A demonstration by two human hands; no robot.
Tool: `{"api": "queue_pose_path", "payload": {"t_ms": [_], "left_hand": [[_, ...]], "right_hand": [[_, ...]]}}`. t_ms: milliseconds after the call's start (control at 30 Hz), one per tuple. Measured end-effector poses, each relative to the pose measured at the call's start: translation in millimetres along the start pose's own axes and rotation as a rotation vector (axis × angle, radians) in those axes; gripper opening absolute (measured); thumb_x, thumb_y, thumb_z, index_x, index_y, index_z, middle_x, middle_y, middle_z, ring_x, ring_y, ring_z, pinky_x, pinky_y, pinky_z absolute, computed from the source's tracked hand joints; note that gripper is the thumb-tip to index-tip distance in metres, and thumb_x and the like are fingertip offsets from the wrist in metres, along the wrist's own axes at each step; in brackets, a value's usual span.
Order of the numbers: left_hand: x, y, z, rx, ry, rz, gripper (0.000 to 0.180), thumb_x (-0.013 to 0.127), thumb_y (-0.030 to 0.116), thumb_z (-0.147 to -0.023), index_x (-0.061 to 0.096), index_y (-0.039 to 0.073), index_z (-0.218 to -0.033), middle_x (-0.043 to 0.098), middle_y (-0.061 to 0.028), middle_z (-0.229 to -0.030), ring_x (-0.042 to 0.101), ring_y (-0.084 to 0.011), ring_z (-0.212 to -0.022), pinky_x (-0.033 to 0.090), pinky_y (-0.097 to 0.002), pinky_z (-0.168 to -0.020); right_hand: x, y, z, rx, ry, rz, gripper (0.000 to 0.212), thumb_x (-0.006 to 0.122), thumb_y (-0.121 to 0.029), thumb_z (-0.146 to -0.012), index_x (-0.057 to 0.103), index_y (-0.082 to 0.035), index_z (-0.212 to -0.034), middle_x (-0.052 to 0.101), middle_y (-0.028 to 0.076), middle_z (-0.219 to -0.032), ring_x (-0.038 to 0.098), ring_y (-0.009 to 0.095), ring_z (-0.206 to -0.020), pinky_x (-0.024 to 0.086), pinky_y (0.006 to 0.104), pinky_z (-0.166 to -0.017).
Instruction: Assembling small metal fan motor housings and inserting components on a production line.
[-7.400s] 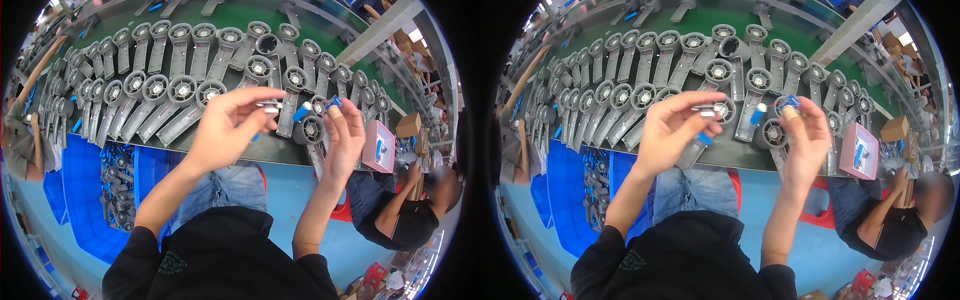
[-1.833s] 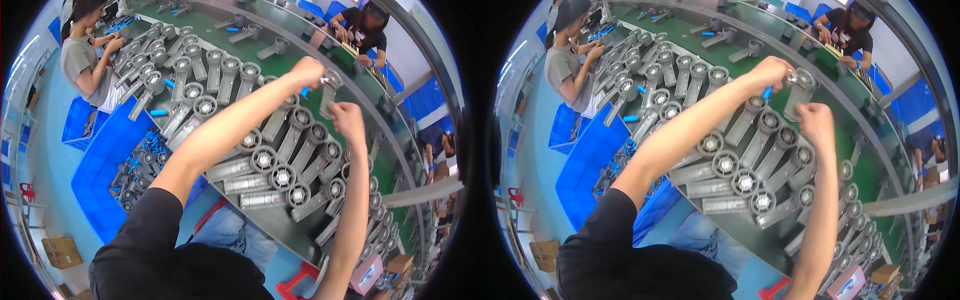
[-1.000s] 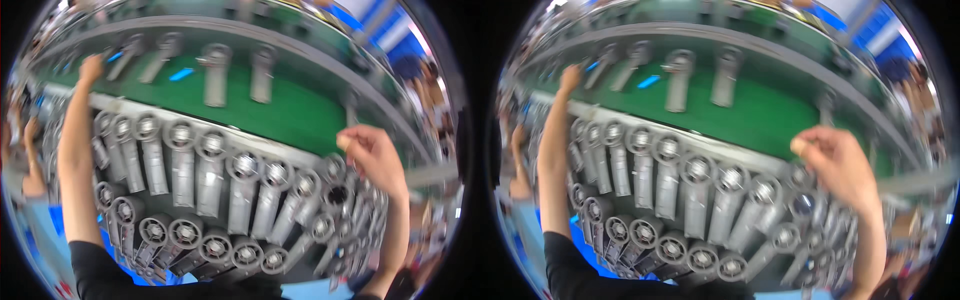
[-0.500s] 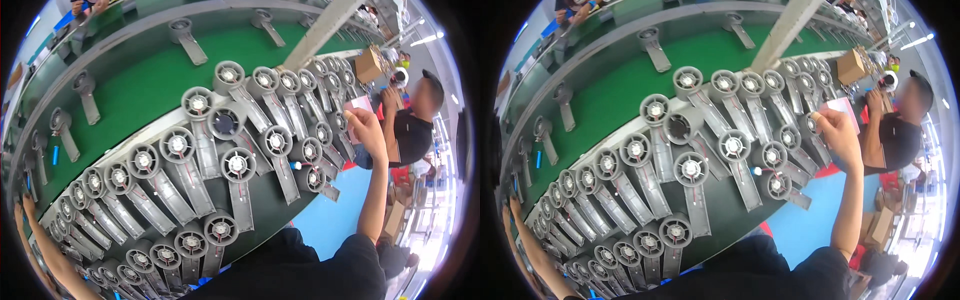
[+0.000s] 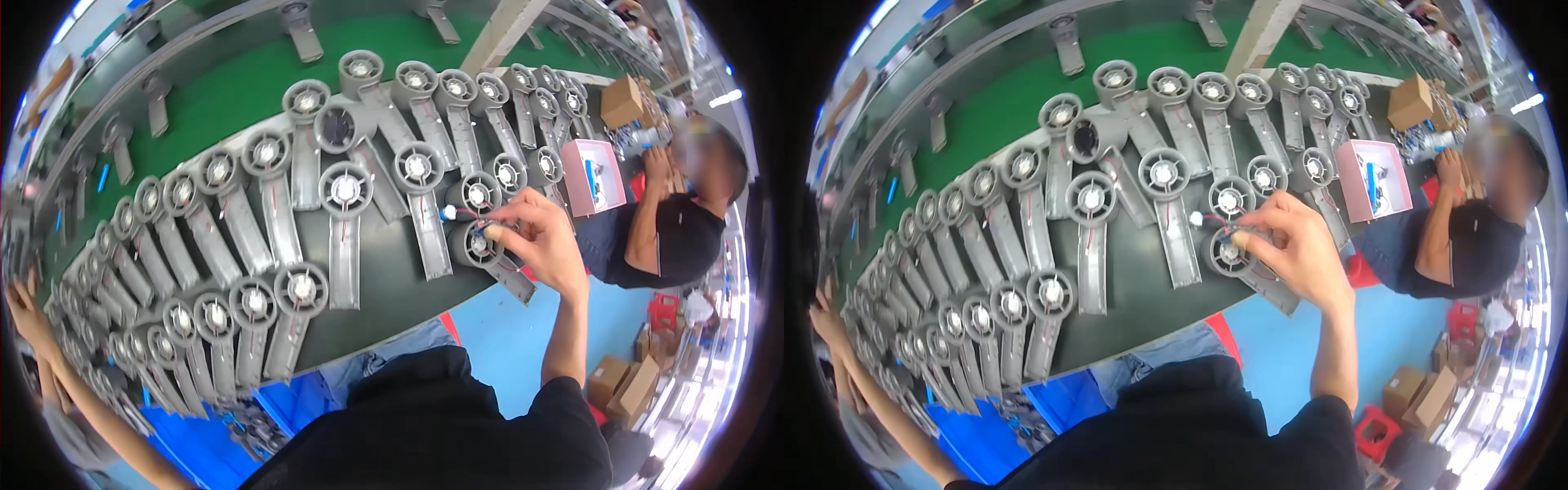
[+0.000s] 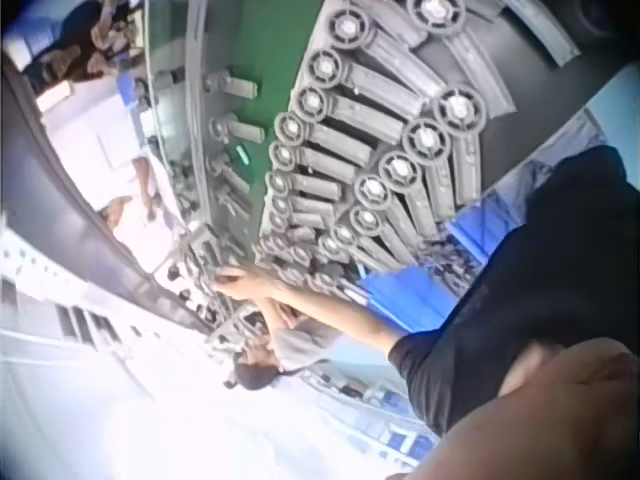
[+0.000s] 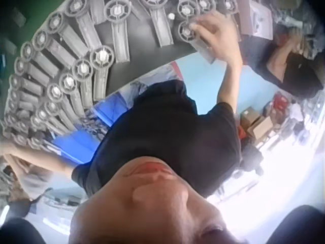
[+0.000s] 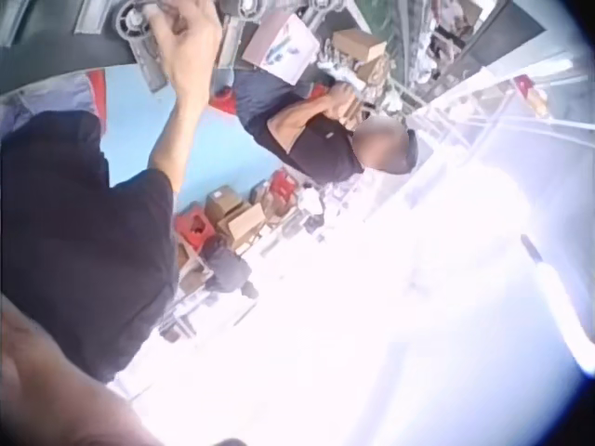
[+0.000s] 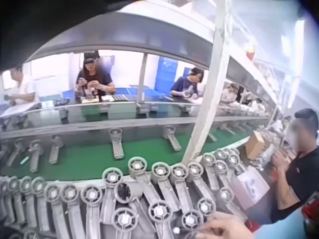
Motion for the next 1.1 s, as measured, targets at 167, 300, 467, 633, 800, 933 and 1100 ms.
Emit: {"api": "queue_pose_path", "payload": {"t_ms": [167,300,467,633,800,933,1100], "left_hand": [[-179.4,164.1,99.2,-0.598,0.126,0.896,0.016,0.056,0.007,-0.095,0.059,0.0,-0.109,0.06,-0.0075,-0.095,0.055,-0.0157,-0.079,0.045,-0.0271,-0.072],[-312.8,322.6,96.7,-0.194,0.017,1.028,0.015,0.07,0.003,-0.069,0.06,0.003,-0.08,0.059,-0.0124,-0.09,0.058,-0.0279,-0.087,0.049,-0.0394,-0.072],[-322.4,423.7,135.8,-0.088,0.041,1.245,0.031,0.079,0.006,-0.064,0.064,0.003,-0.091,0.058,-0.0177,-0.098,0.059,-0.0285,-0.073,0.05,-0.0328,-0.06],[-311.5,486.7,170.8,-0.072,0.07,1.191,0.031,0.078,0.013,-0.069,0.063,0.003,-0.094,0.058,-0.0162,-0.097,0.058,-0.026,-0.071,0.048,-0.0329,-0.059],[-320.9,473.6,157.1,-0.174,-0.214,1.269,0.041,0.078,0.02,-0.073,0.064,0.003,-0.107,0.058,-0.0133,-0.1,0.058,-0.0274,-0.083,0.047,-0.0356,-0.072],[-325.3,433.5,127.2,-0.236,-0.067,1.429,0.051,0.081,0.018,-0.07,0.063,-0.002,-0.114,0.062,-0.0155,-0.105,0.06,-0.0278,-0.087,0.048,-0.0342,-0.074],[-313.9,440.7,111.2,-0.235,-0.058,1.839,0.054,0.077,0.003,-0.073,0.059,-0.005,-0.124,0.061,-0.0196,-0.122,0.063,-0.0275,-0.104,0.05,-0.0327,-0.087]], "right_hand": [[6.5,-21.1,5.6,-0.061,0.124,-0.223,0.012,0.064,-0.007,-0.089,0.062,-0.001,-0.099,0.059,0.0,-0.085,0.052,0.005,-0.062,0.039,0.0191,-0.053],[-4.4,0.1,13.6,-0.165,0.208,-0.601,0.016,0.055,-0.008,-0.095,0.057,0.0,-0.109,0.06,0.002,-0.079,0.051,0.006,-0.057,0.039,0.0191,-0.05],[4.6,-30.8,30.7,-0.209,0.262,-0.827,0.023,0.055,-0.012,-0.096,0.056,0.001,-0.115,0.059,0.006,-0.082,0.052,0.008,-0.06,0.038,0.0184,-0.051],[20.6,-20.1,44.9,-0.254,-0.111,-1.123,0.029,0.058,-0.015,-0.095,0.055,0.003,-0.117,0.061,0.009,-0.085,0.054,0.01,-0.062,0.041,0.019,-0.052],[44.3,-32.4,60.7,-0.263,-0.34,-0.999,0.032,0.059,-0.013,-0.093,0.056,0.005,-0.119,0.066,0.012,-0.086,0.062,0.013,-0.067,0.05,0.024,-0.058],[63.4,-41.6,66.3,-0.222,-0.39,-0.971,0.03,0.061,-0.013,-0.093,0.058,0.004,-0.117,0.067,0.011,-0.085,0.062,0.012,-0.066,0.048,0.0222,-0.059],[86.3,-57.3,71.8,-0.246,-0.438,-0.968,0.021,0.06,-0.009,-0.093,0.065,0.003,-0.11,0.063,0.002,-0.084,0.052,0.004,-0.063,0.04,0.0183,-0.056]]}}
Point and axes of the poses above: each hand's wrist, its own z-axis away from the middle knuckle, its own x-axis out of the palm, y = z × x, the point moved 4 cm from there along -z, towards the middle knuckle
